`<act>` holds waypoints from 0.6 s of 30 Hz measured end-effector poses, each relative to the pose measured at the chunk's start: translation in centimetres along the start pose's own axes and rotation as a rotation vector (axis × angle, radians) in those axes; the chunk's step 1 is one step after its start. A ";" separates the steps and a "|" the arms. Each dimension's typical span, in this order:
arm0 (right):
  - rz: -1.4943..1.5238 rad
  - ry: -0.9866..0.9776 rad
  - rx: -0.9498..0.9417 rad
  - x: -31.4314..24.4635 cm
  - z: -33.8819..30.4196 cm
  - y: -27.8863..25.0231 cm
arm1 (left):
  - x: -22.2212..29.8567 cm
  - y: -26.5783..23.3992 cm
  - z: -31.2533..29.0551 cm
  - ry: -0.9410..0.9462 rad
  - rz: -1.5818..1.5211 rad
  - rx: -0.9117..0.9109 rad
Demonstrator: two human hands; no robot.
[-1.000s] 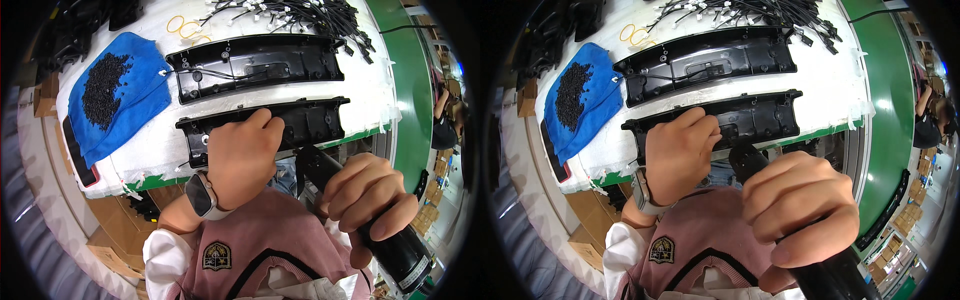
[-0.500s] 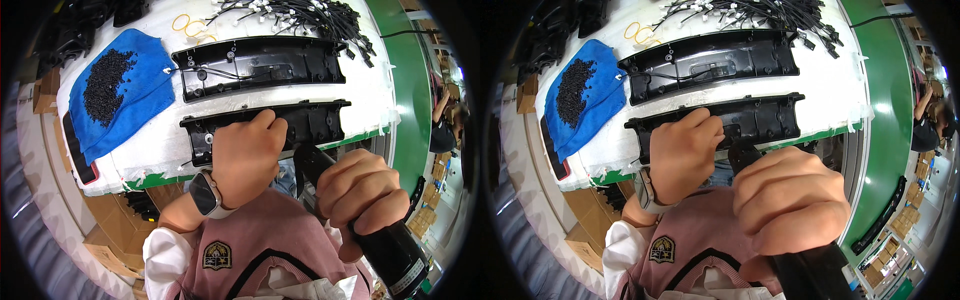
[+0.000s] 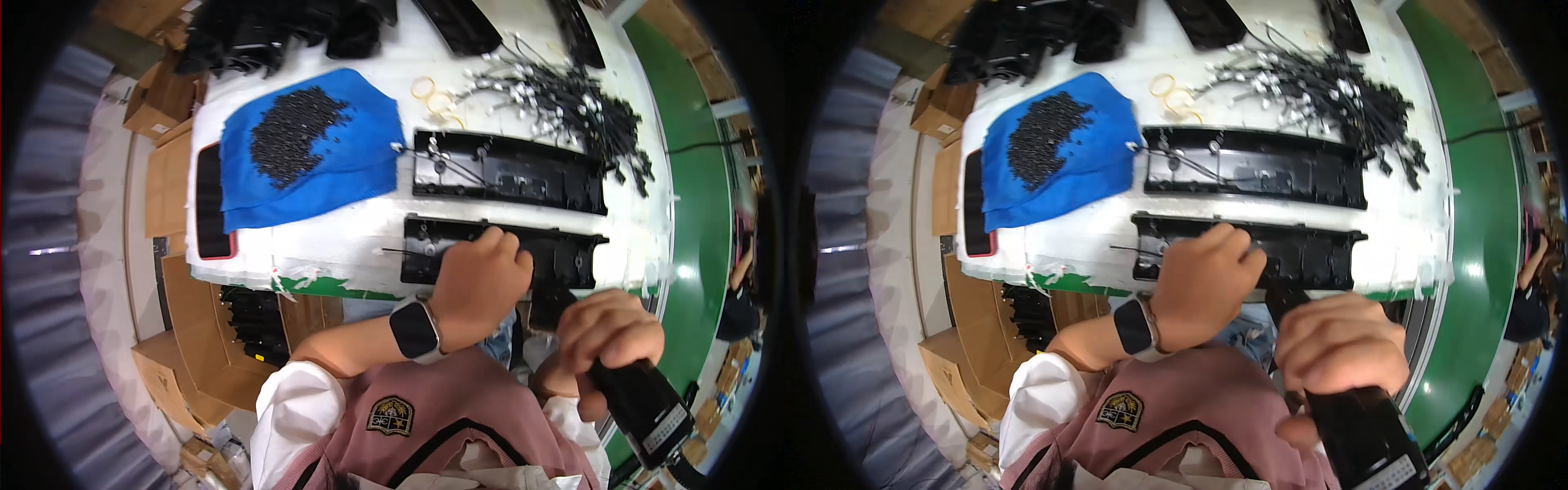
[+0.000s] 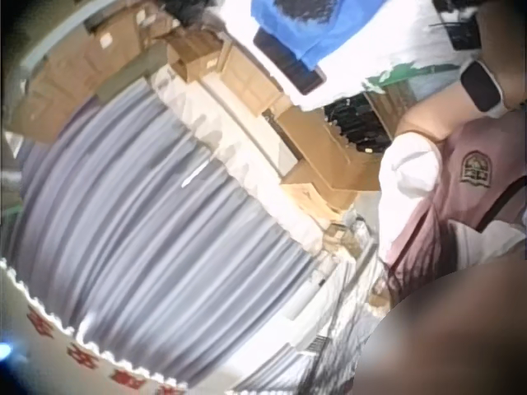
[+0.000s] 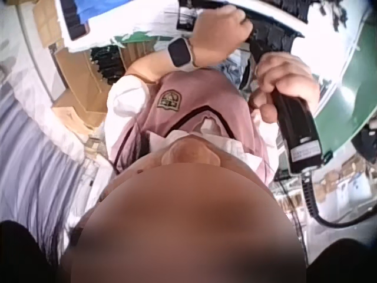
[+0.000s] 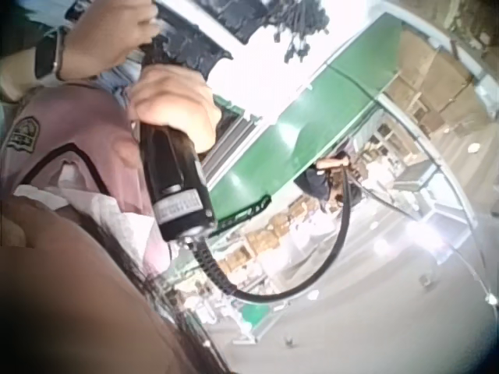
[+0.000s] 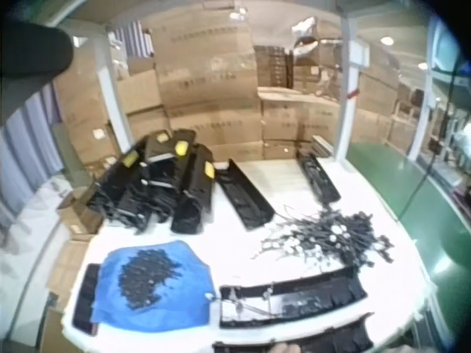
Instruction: Assembling printer components by inserting and securing screws into plastic housings using an electric screwdriver.
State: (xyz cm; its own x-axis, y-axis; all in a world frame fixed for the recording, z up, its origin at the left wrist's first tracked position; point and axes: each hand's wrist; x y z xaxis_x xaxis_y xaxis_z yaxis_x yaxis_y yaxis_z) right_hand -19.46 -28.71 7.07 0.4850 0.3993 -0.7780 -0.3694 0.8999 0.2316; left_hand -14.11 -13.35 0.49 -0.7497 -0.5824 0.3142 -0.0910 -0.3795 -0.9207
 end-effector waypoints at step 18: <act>0.731 -0.011 0.035 -0.6 1.8 7.8 | -15.6 -6.1 -2.0 -0.686 0.673 0.287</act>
State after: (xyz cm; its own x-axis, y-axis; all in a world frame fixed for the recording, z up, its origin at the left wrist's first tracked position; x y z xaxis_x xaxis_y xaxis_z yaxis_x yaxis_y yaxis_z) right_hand -21.15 -21.60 10.39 0.1323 0.9019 -0.4112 -0.5762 0.4075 0.7085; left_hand -3.20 -0.51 0.75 -0.0387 -0.9940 -0.1027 0.4421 0.0751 -0.8938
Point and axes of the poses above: each hand's wrist, its own z-axis towards the middle knuckle, its own y-axis out of the palm, x = y × z, and after that the axes turned 12 degrees about z, right-handed
